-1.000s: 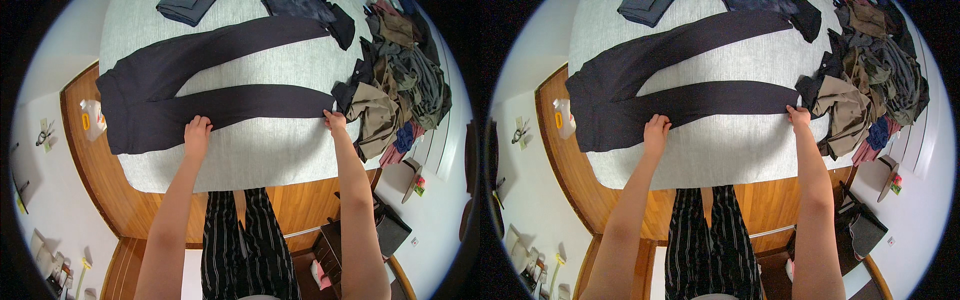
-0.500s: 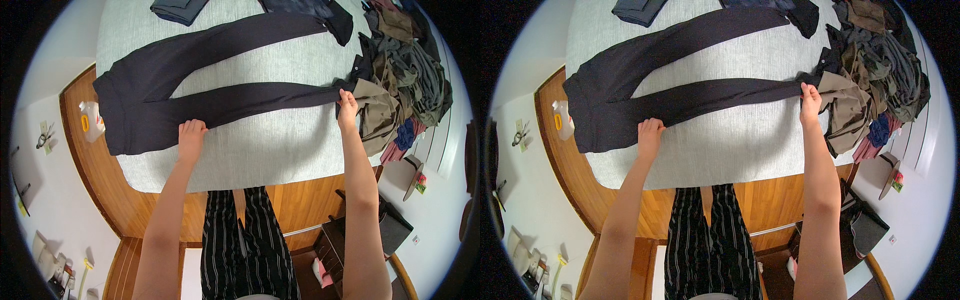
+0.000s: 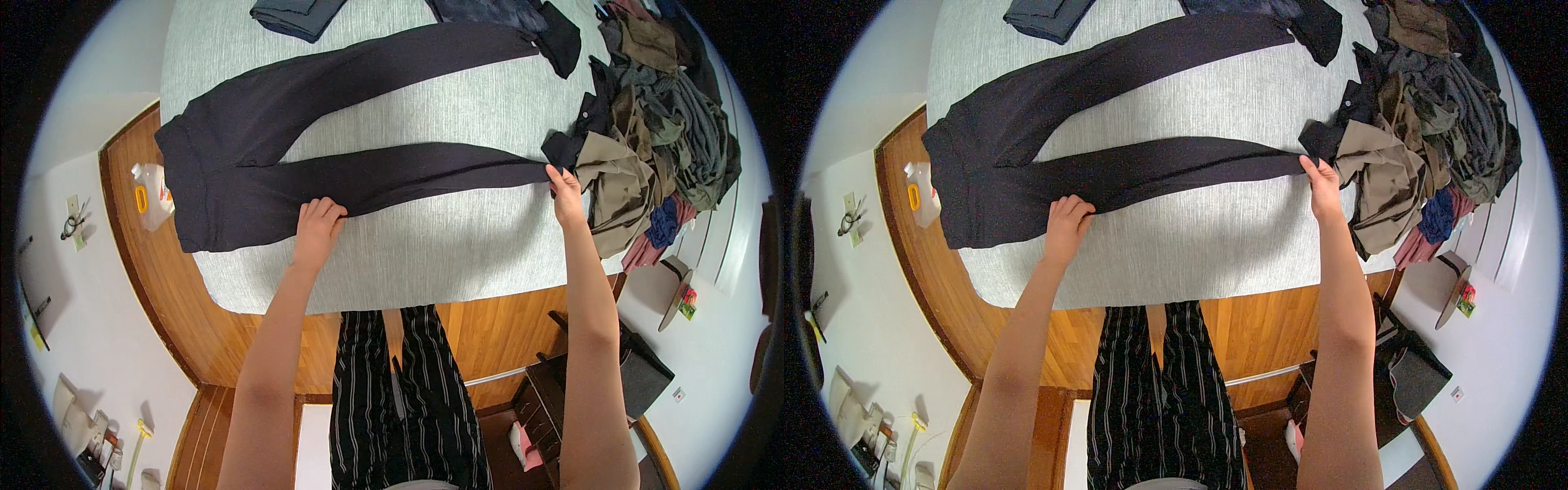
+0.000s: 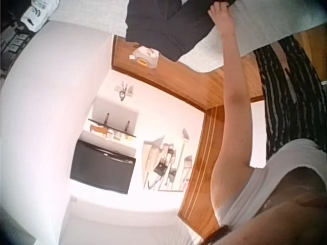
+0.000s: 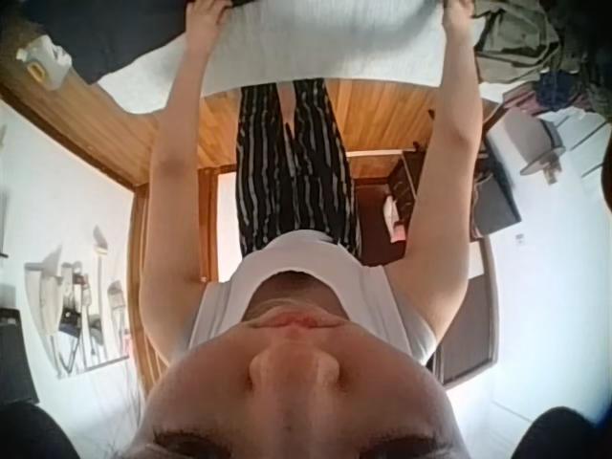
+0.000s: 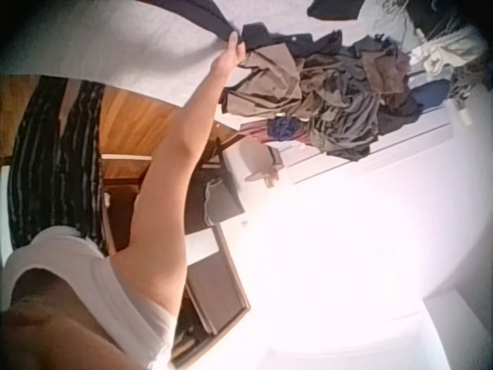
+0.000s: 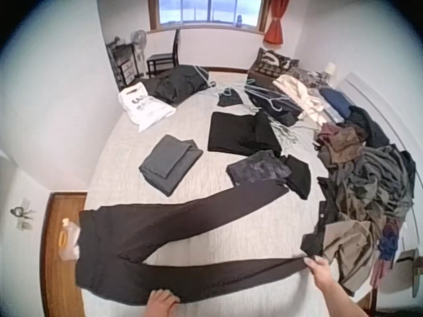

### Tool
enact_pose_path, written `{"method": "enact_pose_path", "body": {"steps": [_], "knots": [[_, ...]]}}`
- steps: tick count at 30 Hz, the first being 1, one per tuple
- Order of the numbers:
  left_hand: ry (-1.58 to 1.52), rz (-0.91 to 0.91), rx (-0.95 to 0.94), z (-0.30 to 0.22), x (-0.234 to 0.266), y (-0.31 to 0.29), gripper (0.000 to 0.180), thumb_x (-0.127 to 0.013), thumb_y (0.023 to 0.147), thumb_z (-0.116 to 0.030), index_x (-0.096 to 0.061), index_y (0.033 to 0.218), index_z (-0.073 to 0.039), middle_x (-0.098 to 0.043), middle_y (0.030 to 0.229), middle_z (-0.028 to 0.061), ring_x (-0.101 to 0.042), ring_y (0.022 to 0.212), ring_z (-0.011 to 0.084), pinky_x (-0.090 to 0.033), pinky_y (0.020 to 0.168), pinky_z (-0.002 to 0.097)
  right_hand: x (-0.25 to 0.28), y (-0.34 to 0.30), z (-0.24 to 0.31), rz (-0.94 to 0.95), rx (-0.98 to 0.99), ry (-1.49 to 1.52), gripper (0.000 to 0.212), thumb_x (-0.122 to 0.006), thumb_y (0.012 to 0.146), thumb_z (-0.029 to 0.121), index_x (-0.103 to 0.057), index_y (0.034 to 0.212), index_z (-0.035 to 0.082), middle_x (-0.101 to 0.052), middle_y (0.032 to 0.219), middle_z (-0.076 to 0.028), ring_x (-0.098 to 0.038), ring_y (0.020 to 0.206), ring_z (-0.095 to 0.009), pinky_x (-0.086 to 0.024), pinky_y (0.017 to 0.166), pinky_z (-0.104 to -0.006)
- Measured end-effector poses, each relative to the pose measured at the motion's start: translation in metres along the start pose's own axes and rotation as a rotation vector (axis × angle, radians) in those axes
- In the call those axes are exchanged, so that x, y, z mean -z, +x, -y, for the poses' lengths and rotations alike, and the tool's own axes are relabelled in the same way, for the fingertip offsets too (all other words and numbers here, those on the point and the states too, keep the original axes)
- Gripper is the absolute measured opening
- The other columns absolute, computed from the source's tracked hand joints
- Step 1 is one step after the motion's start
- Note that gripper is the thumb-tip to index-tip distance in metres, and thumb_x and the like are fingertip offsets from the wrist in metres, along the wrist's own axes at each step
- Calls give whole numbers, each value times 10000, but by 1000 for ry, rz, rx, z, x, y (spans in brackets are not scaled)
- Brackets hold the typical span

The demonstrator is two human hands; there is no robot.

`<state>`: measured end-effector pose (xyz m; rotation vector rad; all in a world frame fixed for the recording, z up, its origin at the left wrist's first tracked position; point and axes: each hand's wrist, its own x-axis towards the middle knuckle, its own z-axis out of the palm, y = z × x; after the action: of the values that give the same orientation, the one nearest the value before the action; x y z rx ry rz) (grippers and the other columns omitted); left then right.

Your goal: The person folds a pair of black pants on a bed, then folds a pair of brown pants. The person smooths and aligns the garments before folding them into compact rectangles and placing them on the bed.

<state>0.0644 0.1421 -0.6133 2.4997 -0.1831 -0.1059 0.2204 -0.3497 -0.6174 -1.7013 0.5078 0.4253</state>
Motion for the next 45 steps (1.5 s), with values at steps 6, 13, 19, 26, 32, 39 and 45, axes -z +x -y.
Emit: {"method": "enact_pose_path", "body": {"steps": [6,13,19,26,32,39,45], "knots": [[-42,-37,18,3,2,1,98,-670,795,-73,-646,887,-46,-550,837,44,-537,820,237,-408,770,355,-29,-16,43,227,42,-138,504,-784,780,109,-559,1231,90,-641,1099,7,-541,1081,-126,-397,983,-297],[-95,-47,41,6,2,3,87,-658,814,-83,-664,892,-44,-578,832,48,-549,818,237,-413,757,357,-14,-4,42,243,-73,26,542,-756,774,80,-505,1251,137,-639,1081,10,-532,1061,-131,-361,976,-320],[-87,-44,45,6,-1,3,77,-657,814,-74,-662,886,-45,-575,827,49,-549,813,239,-415,755,358,3,5,30,86,-268,-77,187,-784,784,279,-629,844,192,-587,783,96,-450,721,-54,-316,694,-244],[-59,-71,17,4,5,3,92,-679,781,-52,-644,867,-46,-573,841,51,-549,804,234,-413,754,354,-10,-7,49,73,-257,-118,195,-753,833,224,-609,703,202,-536,690,120,-351,588,-34,-284,564,-213],[-14,-193,-69,-6,32,5,162,-697,759,-46,-627,905,-62,-574,871,50,-549,808,236,-414,758,355,-1,-13,145,234,59,-1,124,-625,934,196,-612,841,116,-524,665,85,-309,447,-28,-256,457,-199],[50,-73,-154,-15,33,-11,207,-654,779,-8,-625,974,-68,-594,981,56,-561,914,254,-427,823,376,40,-33,105,217,-30,-224,137,-626,930,253,-628,858,136,-631,722,27,-615,655,-98,-441,611,-232],[39,-222,299,7,10,-50,297,-678,790,-98,-593,1071,-56,-560,1124,122,-495,1117,295,-359,963,398,62,-31,-39,-93,-236,-218,230,-664,897,319,-607,1028,137,-637,961,22,-631,863,-122,-459,728,-293]]}}
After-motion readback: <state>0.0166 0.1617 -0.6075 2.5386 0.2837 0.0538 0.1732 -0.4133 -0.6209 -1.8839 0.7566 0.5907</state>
